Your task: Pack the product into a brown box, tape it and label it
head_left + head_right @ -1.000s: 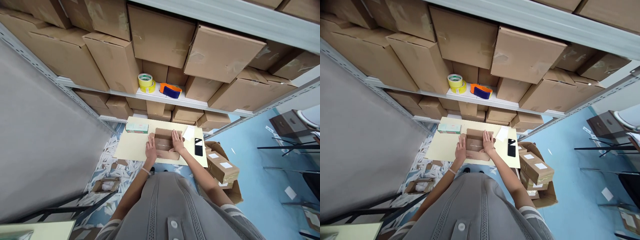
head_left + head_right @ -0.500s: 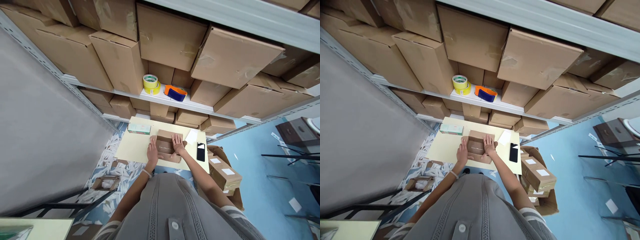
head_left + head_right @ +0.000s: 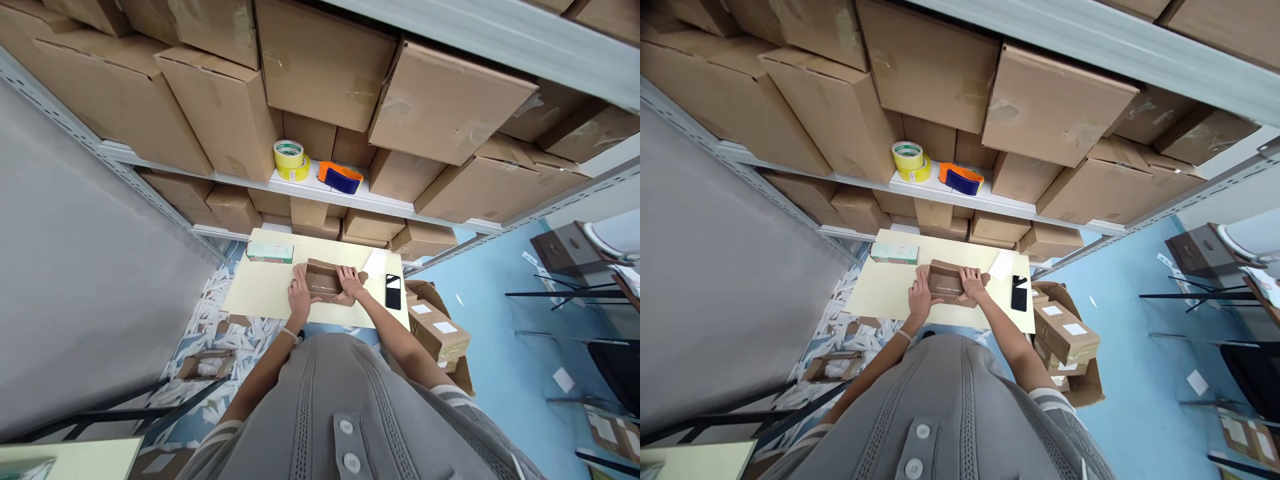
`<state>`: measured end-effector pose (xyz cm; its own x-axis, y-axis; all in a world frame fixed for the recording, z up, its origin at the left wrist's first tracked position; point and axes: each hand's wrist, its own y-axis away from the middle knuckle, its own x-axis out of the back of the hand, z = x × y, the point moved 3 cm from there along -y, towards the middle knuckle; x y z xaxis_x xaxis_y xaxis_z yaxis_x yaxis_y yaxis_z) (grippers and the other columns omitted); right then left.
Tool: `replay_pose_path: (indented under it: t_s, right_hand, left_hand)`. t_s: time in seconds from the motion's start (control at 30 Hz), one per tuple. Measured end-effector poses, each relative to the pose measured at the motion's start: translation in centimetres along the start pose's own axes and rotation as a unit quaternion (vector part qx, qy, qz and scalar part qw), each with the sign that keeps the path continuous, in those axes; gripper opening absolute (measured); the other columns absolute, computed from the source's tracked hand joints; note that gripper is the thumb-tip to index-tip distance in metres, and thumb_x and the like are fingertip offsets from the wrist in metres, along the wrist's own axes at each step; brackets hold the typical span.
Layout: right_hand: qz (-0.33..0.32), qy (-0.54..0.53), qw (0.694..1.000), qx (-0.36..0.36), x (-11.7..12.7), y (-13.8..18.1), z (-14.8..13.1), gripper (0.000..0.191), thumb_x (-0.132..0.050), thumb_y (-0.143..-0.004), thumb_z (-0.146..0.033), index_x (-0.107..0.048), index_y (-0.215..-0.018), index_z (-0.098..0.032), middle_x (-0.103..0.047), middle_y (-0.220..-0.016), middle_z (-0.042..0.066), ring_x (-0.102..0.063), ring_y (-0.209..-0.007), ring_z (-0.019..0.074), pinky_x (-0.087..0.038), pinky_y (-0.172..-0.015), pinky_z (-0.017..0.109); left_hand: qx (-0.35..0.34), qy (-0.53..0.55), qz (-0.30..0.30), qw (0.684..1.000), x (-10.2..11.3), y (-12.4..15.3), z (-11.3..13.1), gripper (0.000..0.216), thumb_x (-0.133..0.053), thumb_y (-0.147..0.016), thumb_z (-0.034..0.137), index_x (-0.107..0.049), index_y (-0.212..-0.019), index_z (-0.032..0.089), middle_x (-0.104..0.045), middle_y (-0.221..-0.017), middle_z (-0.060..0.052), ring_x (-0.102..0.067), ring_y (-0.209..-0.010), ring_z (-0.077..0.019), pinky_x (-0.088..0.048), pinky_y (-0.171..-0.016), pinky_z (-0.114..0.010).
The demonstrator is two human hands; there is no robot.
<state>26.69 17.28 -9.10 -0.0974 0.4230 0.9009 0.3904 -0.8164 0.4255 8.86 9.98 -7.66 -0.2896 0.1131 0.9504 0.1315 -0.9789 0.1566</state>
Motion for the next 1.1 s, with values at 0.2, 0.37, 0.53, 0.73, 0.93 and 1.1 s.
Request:
replay_pose_path:
  t_s: [0.2, 0.37, 0.53, 0.73, 0.93, 1.1]
  right_hand:
    - [-0.029, -0.004, 0.999, -0.043, 2.5, 0.9, -0.6, 0.138, -0.071, -0.056, -0.076, -0.002, -0.157, -0.012, 0.002, -0.163, 0.02, 0.009, -0.15, 0.0363, 0.012, -0.116, 0.054]
    - [0.062, -0.069, 0.995, -0.024, 3.3, 4.3, -0.8, 0.104, -0.059, -0.077, -0.07, -0.018, -0.156, -0.018, -0.017, -0.162, 0.016, -0.007, -0.15, 0.0323, -0.005, -0.119, 0.051]
    - [0.254, -0.153, 0.955, -0.01, 3.1, 8.3, -1.4, 0.059, -0.05, -0.09, -0.047, -0.049, -0.14, -0.016, -0.047, -0.145, 0.016, -0.034, -0.14, 0.0314, -0.024, -0.115, 0.05]
    - [0.432, -0.33, 0.828, -0.137, 1.8, 12.0, -2.1, 0.033, -0.045, -0.091, -0.041, -0.066, -0.101, -0.018, -0.069, -0.095, 0.01, -0.063, -0.092, 0.0237, -0.046, -0.087, 0.036]
    - [0.38, -0.396, 0.822, -0.15, 1.7, 11.6, -4.4, 0.04, -0.05, -0.086, -0.058, -0.05, -0.068, -0.022, -0.051, -0.058, -0.003, -0.049, -0.057, 0.0145, -0.039, -0.064, 0.025]
    - [0.293, -0.382, 0.876, 0.024, 2.4, 10.3, -7.7, 0.042, -0.046, -0.088, -0.058, -0.042, -0.065, -0.023, -0.051, -0.06, -0.003, -0.048, -0.058, 0.0146, -0.036, -0.062, 0.025]
  left_hand:
    - [-0.013, -0.006, -0.005, 1.0, 1.0, 0.5, -0.5, 0.096, -0.064, -0.081, 0.055, -0.023, -0.154, 0.008, -0.021, -0.16, -0.022, -0.031, -0.143, -0.0356, -0.031, -0.113, -0.048]
    - [-0.031, 0.002, 0.01, 0.999, 1.5, 1.5, -0.8, 0.087, -0.057, -0.085, 0.054, -0.027, -0.153, 0.01, -0.02, -0.16, -0.023, -0.029, -0.144, -0.0375, -0.02, -0.116, -0.058]
    - [-0.08, 0.011, 0.065, 0.995, 2.9, 3.6, -1.6, 0.071, -0.044, -0.093, 0.052, -0.034, -0.151, 0.011, -0.025, -0.159, -0.02, -0.027, -0.145, -0.0371, -0.015, -0.115, -0.063]
    - [-0.075, 0.014, 0.128, 0.989, 4.8, 6.8, -4.2, 0.049, -0.042, -0.096, 0.036, -0.049, -0.142, 0.02, -0.035, -0.156, -0.016, -0.036, -0.141, -0.0321, -0.02, -0.115, -0.06]
    - [0.035, 0.019, 0.163, 0.986, 4.7, 9.9, -7.4, 0.042, -0.044, -0.095, 0.03, -0.055, -0.133, 0.017, -0.044, -0.149, -0.018, -0.041, -0.135, -0.0321, -0.023, -0.112, -0.059]
    - [0.168, 0.041, 0.17, 0.97, 2.8, 13.5, -7.4, 0.038, -0.044, -0.093, 0.025, -0.059, -0.127, 0.016, -0.051, -0.143, -0.018, -0.045, -0.132, -0.0321, -0.025, -0.111, -0.061]
